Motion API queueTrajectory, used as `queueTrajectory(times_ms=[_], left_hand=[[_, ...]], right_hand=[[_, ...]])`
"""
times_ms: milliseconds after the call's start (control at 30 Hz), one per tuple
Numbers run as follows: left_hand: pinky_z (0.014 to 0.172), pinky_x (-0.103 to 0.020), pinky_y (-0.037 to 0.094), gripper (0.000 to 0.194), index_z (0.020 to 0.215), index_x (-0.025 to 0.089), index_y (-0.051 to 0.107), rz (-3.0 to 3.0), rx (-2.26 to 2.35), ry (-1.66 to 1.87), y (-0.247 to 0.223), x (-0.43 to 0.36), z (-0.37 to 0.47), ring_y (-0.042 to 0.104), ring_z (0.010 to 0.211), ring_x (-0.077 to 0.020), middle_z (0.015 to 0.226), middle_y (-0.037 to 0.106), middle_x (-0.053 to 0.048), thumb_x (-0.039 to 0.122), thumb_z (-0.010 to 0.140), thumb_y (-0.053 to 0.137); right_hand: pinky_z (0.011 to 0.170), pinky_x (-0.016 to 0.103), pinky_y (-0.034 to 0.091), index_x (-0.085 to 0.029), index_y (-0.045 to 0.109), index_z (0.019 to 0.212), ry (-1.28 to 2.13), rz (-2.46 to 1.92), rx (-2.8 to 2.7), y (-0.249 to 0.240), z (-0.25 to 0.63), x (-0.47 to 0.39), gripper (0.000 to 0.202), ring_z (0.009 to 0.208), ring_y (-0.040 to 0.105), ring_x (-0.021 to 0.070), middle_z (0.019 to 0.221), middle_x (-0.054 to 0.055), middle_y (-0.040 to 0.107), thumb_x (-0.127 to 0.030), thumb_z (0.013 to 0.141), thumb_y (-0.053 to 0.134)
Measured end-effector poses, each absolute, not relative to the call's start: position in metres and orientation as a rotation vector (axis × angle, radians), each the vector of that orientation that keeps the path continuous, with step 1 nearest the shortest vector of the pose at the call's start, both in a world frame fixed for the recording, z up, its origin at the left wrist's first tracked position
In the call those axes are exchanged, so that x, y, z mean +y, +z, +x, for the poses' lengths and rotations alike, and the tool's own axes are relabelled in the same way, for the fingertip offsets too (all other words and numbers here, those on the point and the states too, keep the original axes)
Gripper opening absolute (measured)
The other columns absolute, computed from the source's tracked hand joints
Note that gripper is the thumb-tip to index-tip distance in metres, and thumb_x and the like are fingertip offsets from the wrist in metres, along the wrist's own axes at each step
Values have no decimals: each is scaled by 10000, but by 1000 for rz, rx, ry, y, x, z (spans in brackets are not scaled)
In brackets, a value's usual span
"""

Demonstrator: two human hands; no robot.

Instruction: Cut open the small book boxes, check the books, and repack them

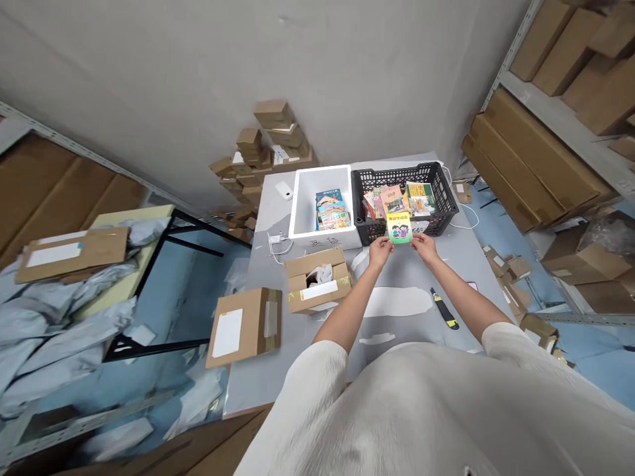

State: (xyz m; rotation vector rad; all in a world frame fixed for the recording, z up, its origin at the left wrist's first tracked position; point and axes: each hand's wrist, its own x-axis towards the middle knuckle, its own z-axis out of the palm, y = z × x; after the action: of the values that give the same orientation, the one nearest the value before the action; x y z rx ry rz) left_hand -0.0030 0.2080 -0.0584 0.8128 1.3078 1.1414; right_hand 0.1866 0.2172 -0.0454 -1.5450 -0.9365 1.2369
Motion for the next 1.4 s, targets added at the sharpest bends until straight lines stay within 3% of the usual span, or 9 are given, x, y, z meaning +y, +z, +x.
queueTrajectory(times_ms=[200,367,467,767,1033,1233,1400], left_hand=[[733,-314,572,330,1081,137,749,634,1349,1132,-70,238,10,691,656,-154,746,755,-35,307,831,880],[907,-329,592,436,1208,173,731,637,1307,1279,-77,243,15,776,1029,-216,1114,823,-129,233,804,880],[933,-339,580,376,1158,176,738,649,1314,1240,-79,231,13,766,1092,-229,1228,799,-153,178,797,843],[791,-298,554,221,980,200,768,631,1478,1186,-64,173,-9,730,914,-192,1057,805,-81,200,763,808],[936,-353,577,151,934,218,762,668,1598,1311,-55,106,-38,730,983,-196,1047,787,-69,220,784,785],[1086,-451,556,139,910,217,769,640,1714,1402,-56,47,-66,732,1082,-256,1034,792,-87,159,783,769],[1131,-454,536,171,939,203,778,589,1804,1460,-51,19,-98,731,1108,-266,1092,802,-107,114,793,765]], right_hand=[[785,351,640,-172,776,961,1248,-1592,-831,-50,186,252,240,803,763,228,793,47,776,-244,735,810],[866,358,671,-186,764,1069,1266,-1490,-735,-53,182,266,283,997,802,242,967,72,817,-219,792,811],[848,352,673,-197,753,1028,1304,-1484,-725,-56,181,258,254,982,806,235,1009,87,819,-255,799,847],[705,266,583,-215,759,918,1432,-1553,-901,-47,184,197,155,832,771,189,932,71,825,-281,783,797],[680,249,535,-208,765,903,1536,-1515,-1003,-38,170,147,129,796,749,176,933,72,831,-234,779,745],[678,257,534,-204,764,880,1651,-1507,-1062,-38,144,111,104,761,732,168,925,74,826,-205,777,749],[623,233,514,-207,770,869,1680,-1444,-1144,-35,123,91,116,731,711,161,888,72,821,-218,754,774]])
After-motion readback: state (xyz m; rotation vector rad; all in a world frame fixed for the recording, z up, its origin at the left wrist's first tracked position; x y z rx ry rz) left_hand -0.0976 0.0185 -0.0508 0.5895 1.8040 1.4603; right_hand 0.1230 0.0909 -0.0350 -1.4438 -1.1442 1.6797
